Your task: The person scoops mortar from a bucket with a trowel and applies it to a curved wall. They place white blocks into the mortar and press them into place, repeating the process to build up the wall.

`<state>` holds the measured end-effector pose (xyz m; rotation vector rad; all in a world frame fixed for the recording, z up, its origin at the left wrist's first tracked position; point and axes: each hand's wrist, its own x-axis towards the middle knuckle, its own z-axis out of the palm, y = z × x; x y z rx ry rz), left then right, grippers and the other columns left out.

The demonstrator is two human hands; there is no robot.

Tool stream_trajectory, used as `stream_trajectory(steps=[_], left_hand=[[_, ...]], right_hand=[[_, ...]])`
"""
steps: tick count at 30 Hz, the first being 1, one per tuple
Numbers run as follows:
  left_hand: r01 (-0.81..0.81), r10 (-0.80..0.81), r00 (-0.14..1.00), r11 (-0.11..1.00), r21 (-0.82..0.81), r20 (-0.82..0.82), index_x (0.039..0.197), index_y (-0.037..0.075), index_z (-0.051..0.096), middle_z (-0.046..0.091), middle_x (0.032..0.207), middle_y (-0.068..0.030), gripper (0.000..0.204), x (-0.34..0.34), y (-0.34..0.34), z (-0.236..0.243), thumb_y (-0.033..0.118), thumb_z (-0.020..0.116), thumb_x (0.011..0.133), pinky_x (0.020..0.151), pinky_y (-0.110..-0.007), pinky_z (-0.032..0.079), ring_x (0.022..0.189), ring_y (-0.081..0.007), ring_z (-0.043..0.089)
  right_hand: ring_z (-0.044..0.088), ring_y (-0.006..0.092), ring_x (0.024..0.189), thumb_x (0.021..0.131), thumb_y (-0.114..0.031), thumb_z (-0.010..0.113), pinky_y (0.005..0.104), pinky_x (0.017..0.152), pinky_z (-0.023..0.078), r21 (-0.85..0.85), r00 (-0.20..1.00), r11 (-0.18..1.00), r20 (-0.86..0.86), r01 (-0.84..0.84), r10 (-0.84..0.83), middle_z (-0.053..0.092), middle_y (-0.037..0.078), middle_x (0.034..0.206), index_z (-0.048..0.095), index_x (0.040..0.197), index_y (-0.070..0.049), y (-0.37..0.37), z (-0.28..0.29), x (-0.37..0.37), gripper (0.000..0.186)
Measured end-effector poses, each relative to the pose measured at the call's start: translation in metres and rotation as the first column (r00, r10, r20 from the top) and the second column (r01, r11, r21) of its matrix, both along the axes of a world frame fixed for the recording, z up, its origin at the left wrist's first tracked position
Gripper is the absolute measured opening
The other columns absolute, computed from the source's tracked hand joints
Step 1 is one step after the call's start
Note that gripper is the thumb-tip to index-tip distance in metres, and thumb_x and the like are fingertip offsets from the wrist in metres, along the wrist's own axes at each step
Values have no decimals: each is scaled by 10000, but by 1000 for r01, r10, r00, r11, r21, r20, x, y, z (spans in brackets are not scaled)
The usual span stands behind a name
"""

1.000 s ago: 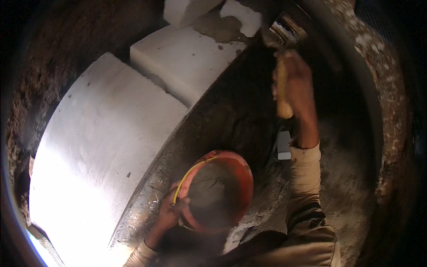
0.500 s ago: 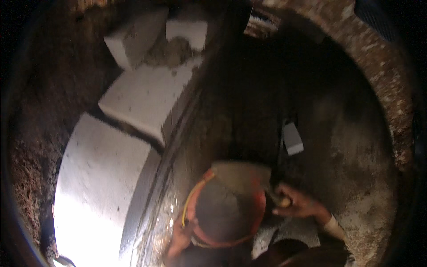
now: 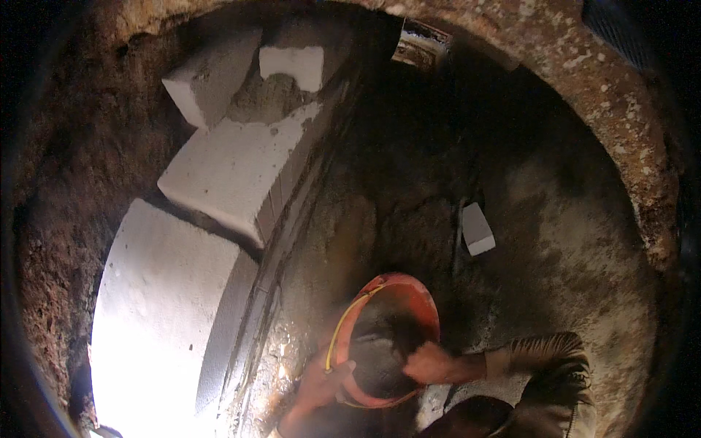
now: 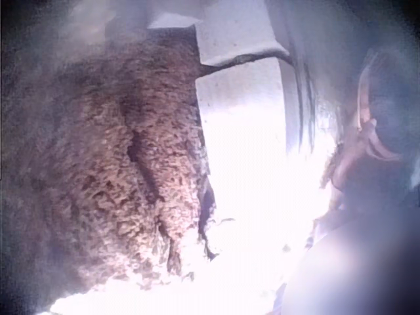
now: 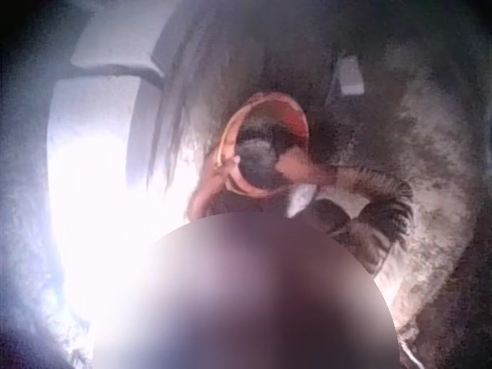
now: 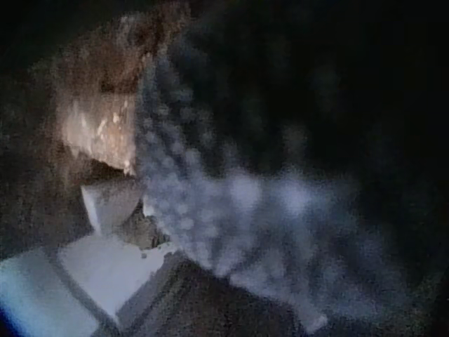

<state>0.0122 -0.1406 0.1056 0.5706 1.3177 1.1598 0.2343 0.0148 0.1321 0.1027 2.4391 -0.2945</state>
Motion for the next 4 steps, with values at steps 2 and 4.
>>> stream_trajectory(steps=[2,4], left_hand=[[28,-32,999,994,-105,-36,1159,29,622,642,955,-3,294,1,1,20,191,729,937,862,-311,495,922,-136,603],[25,-29,998,997,-73,-54,1140,35,635,660,972,-19,303,6,-1,4,214,748,923,870,-333,510,937,-142,620]], right_hand=[[731,313,769,817,-183,648,458,655,592,-56,990,995,113,-82,88,741,122,837,749,834,-75,8,13,-1,148],[730,326,803,834,-187,648,438,683,601,-161,963,983,240,-87,125,738,123,853,747,840,-59,-17,21,28,163]])
